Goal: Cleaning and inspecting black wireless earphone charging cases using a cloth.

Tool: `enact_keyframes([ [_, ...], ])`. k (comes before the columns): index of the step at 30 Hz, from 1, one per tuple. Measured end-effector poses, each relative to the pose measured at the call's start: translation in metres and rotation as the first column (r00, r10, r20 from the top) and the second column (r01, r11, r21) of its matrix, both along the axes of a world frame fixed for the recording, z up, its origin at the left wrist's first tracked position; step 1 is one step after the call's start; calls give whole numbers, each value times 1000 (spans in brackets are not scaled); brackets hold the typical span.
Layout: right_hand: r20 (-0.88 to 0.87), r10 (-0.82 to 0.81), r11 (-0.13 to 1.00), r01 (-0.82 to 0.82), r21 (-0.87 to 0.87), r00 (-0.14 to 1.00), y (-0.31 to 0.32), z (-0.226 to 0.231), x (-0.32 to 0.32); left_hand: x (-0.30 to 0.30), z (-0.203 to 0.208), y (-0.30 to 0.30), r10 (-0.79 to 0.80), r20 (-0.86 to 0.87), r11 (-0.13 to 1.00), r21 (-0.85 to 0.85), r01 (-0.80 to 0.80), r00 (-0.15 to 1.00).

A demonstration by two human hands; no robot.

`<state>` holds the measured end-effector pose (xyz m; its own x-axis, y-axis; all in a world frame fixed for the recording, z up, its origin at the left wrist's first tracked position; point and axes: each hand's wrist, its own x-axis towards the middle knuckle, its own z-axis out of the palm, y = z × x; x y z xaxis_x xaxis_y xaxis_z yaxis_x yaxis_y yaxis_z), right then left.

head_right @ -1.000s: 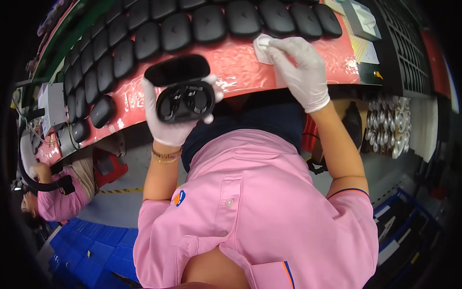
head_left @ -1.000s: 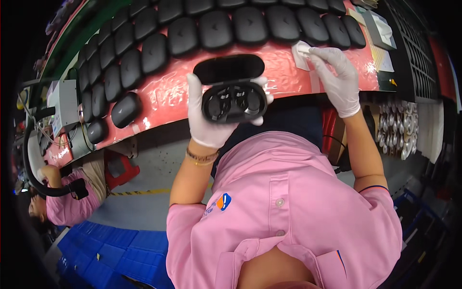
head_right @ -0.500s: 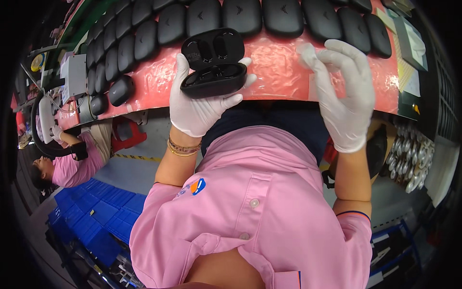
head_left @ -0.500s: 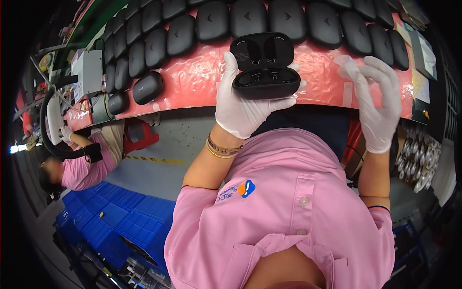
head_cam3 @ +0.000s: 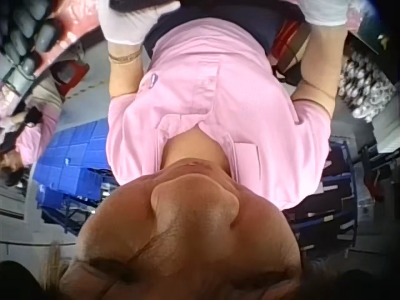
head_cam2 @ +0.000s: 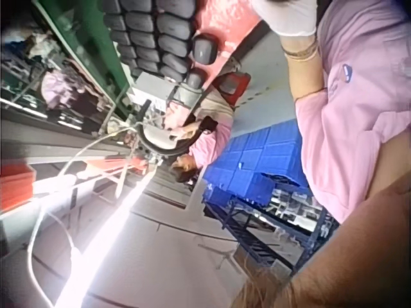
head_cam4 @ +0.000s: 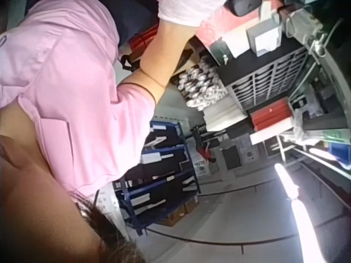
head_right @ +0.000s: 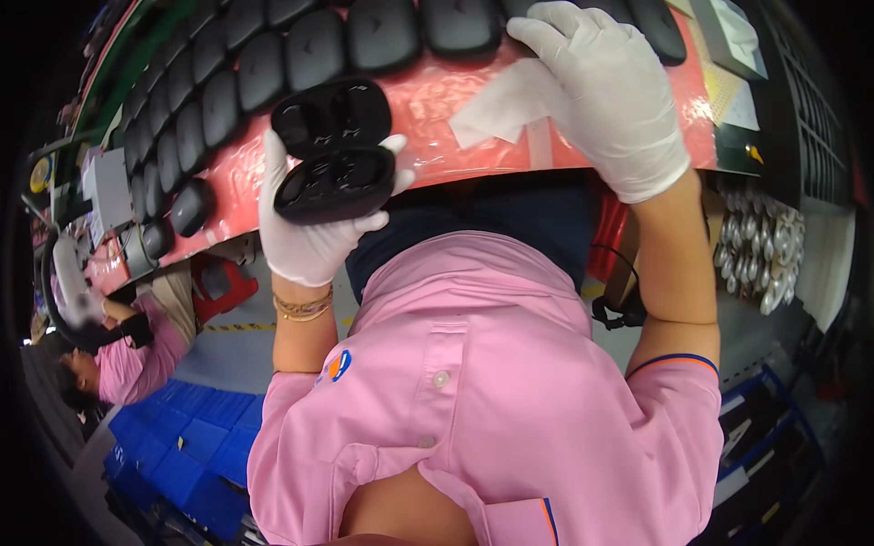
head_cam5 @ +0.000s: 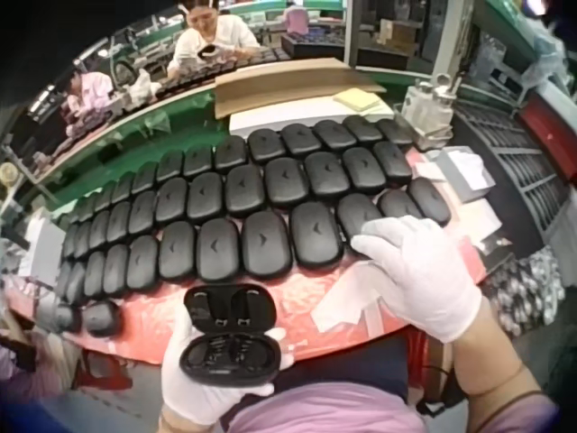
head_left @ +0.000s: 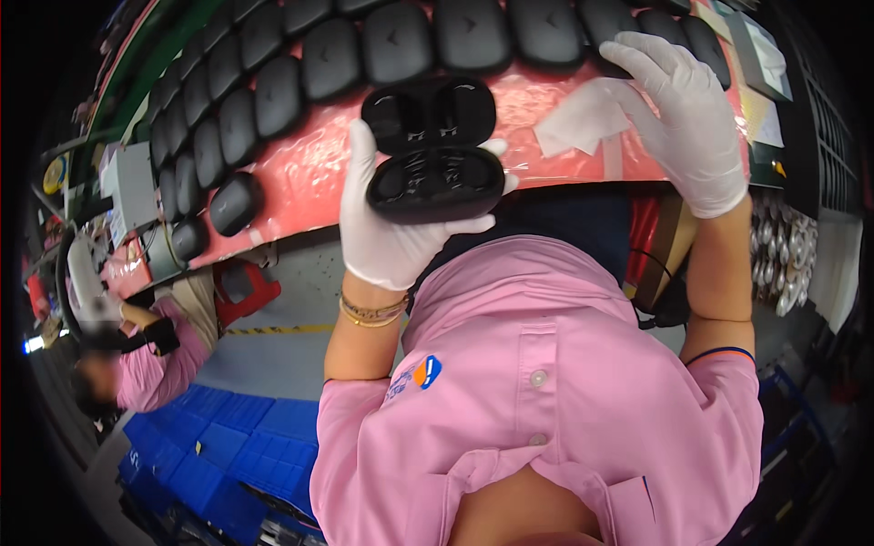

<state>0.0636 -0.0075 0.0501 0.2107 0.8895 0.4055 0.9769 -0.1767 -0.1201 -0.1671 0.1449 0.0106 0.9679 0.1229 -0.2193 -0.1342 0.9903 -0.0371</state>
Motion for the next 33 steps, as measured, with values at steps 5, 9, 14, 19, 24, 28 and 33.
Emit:
enact_keyframes([
  [5,-175,-70,988,93,127,982,-13,-22,-40,1,-1,0,3,51,998,70,-6,999],
  [9,-35,-222,974,224,47,974,-6,-42,-55,19,-12,2,-28,99,980,198,8,995],
  [14,-61,-213,976,215,35,975,-11,-38,-52,33,-17,-1,-71,-113,843,524,119,991],
  [19,-69,-178,972,164,-169,982,-22,-27,-31,36,-4,-6,-154,-195,641,726,248,969],
  [24,-360,-227,974,201,-107,905,-19,27,76,17,-26,-6,-238,-199,340,900,274,951],
  [28,135,-571,813,537,225,809,-30,46,227,10,-16,-22,-211,-144,403,889,220,967],
  [33,216,-539,841,535,83,814,-21,42,313,25,2,-23,93,101,936,331,-122,991],
])
